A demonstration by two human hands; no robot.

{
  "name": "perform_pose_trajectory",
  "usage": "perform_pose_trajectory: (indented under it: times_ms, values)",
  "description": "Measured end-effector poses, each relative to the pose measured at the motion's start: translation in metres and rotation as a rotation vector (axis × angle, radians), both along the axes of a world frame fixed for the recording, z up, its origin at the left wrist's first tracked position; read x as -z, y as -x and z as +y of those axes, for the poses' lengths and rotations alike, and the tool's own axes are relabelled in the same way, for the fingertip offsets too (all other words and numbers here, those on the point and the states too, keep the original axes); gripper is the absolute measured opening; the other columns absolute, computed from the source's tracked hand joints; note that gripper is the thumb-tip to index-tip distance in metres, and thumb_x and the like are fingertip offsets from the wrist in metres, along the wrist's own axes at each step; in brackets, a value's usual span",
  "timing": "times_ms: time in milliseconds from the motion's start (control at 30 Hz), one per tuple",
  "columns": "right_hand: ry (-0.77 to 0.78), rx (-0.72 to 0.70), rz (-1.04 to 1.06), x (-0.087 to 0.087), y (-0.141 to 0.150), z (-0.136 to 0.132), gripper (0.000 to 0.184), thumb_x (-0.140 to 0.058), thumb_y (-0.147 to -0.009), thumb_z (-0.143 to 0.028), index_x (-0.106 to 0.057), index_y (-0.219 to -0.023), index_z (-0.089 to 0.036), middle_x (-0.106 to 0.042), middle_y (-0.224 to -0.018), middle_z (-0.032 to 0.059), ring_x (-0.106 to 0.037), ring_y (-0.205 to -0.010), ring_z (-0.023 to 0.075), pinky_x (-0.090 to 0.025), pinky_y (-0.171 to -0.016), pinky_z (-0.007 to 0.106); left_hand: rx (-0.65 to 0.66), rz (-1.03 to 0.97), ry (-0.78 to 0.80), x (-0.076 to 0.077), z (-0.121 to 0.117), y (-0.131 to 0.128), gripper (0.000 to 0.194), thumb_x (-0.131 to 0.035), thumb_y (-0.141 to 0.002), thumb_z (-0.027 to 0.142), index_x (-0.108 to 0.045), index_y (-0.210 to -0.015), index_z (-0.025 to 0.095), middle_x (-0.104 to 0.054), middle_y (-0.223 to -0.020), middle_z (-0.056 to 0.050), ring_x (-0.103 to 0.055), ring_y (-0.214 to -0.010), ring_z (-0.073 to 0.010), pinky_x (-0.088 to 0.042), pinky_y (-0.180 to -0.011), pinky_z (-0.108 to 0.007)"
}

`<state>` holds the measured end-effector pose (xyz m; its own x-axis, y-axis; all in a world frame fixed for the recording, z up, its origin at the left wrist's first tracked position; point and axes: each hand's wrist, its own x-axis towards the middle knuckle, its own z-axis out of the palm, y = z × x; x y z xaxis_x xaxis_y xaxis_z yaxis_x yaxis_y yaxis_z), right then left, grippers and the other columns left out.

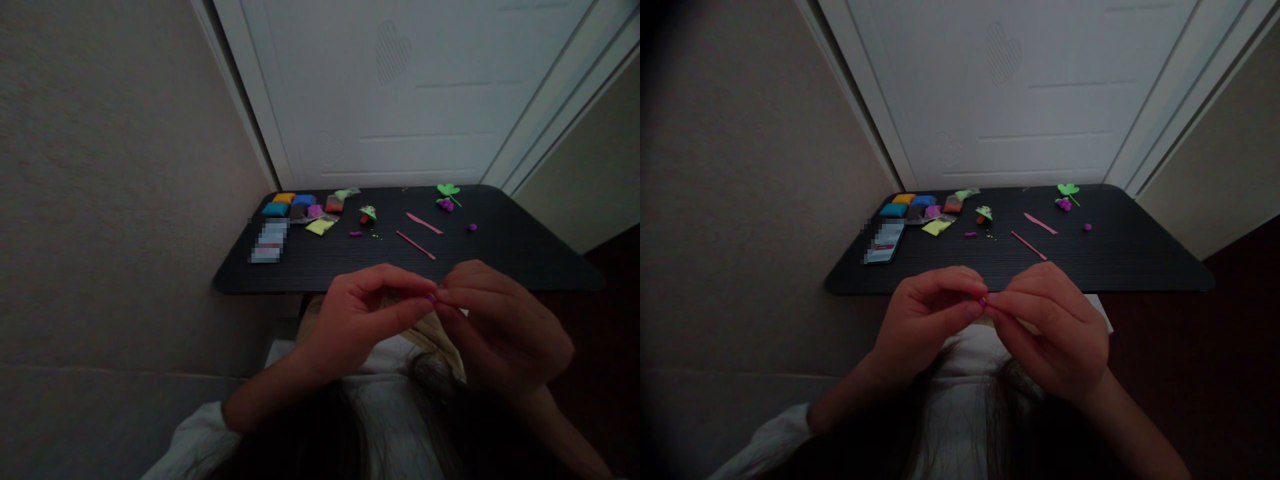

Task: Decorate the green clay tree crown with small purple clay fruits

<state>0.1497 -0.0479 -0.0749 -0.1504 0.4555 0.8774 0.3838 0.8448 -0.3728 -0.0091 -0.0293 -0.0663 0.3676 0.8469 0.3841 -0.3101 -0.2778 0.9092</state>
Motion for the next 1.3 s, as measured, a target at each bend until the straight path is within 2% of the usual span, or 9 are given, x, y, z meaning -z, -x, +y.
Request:
perform_pose_trajectory:
  times_ms: [300, 500, 733, 867, 1000, 1067, 1133, 1300]
  values:
    - [-0.008, 0.034, -0.055, 0.0, 0.0, 0.001, 0.044, -0.064, -0.063, -0.004, -0.06, -0.102, -0.025, -0.064, -0.081, 0.0032, -0.057, -0.071, 0.0171, -0.05, -0.057, 0.034, -0.055, -0.012, 0.035, 0.003, 0.0, -0.002, 0.018, -0.066, -0.066, 0.014, -0.066, -0.082, 0.022, -0.066, -0.08, 0.001, -0.06, -0.076, -0.0104, -0.05, -0.071, -0.023]
    - [0.013, 0.006, -0.034, 0.001, 0.0, 0.001, 0.044, -0.062, -0.062, -0.002, -0.061, -0.101, -0.022, -0.063, -0.082, 0.0039, -0.057, -0.073, 0.0172, -0.05, -0.059, 0.035, -0.012, -0.046, 0.059, 0.004, 0.001, -0.002, 0.022, -0.066, -0.067, 0.009, -0.066, -0.082, 0.025, -0.065, -0.081, 0.004, -0.059, -0.077, -0.0059, -0.049, -0.072, -0.016]
    - [0.051, 0.018, 0.059, 0.001, 0.004, -0.003, 0.037, -0.06, -0.066, -0.005, -0.063, -0.099, -0.021, -0.062, -0.081, 0.0039, -0.057, -0.071, 0.0167, -0.049, -0.057, 0.033, -0.009, -0.059, 0.089, 0.007, 0.001, -0.002, 0.019, -0.067, -0.066, 0.015, -0.065, -0.083, 0.022, -0.065, -0.079, 0.001, -0.06, -0.073, -0.0096, -0.051, -0.068, -0.023]
    - [0.063, 0.08, 0.116, 0.001, 0.007, -0.001, 0.029, -0.056, -0.07, -0.009, -0.063, -0.095, -0.023, -0.061, -0.077, 0.0026, -0.056, -0.069, 0.0159, -0.047, -0.058, 0.032, 0.053, -0.143, 0.208, 0.008, 0.002, -0.004, 0.019, -0.068, -0.064, 0.011, -0.066, -0.08, 0.022, -0.065, -0.077, 0.002, -0.059, -0.07, -0.0078, -0.049, -0.067, -0.021]
    - [0.08, 0.287, 0.141, 0.014, -0.01, 0.025, 0.018, -0.056, -0.074, -0.016, -0.062, -0.088, -0.026, -0.061, -0.076, 0.0001, -0.056, -0.068, 0.0141, -0.045, -0.062, 0.03, 0.125, -0.265, 0.367, 0.008, 0.006, -0.003, 0.017, -0.068, -0.062, 0.008, -0.066, -0.076, 0.019, -0.064, -0.072, 0.003, -0.057, -0.066, -0.0049, -0.046, -0.065, -0.017]
    - [0.193, 0.453, 0.076, 0.028, -0.028, 0.048, 0.011, -0.053, -0.078, -0.022, -0.061, -0.086, -0.024, -0.061, -0.081, 0.0009, -0.056, -0.073, 0.0141, -0.045, -0.067, 0.029, 0.135, -0.309, 0.44, 0.008, 0.009, 0.0, 0.016, -0.067, -0.063, 0.008, -0.066, -0.076, 0.018, -0.064, -0.071, 0.002, -0.057, -0.067, -0.0046, -0.044, -0.065, -0.015]
    - [0.364, 0.629, -0.11, 0.044, -0.047, 0.073, 0.018, -0.045, -0.083, -0.031, -0.059, -0.091, -0.022, -0.061, -0.088, 0.0026, -0.056, -0.08, 0.0144, -0.044, -0.073, 0.029, 0.134, -0.353, 0.51, 0.008, 0.012, 0.003, 0.015, -0.066, -0.064, 0.008, -0.066, -0.076, 0.017, -0.064, -0.071, 0.001, -0.057, -0.068, -0.0054, -0.044, -0.066, -0.016]
    - [0.581, 0.638, -0.368, 0.072, -0.074, 0.119, 0.027, -0.049, -0.078, -0.038, -0.064, -0.087, -0.018, -0.062, -0.087, 0.0061, -0.059, -0.074, 0.0179, -0.044, -0.069, 0.032, 0.132, -0.476, 0.617, 0.009, 0.021, 0.012, 0.015, -0.067, -0.062, 0.009, -0.065, -0.076, 0.015, -0.062, -0.068, 0.0, -0.057, -0.07, -0.0082, -0.045, -0.066, -0.02]
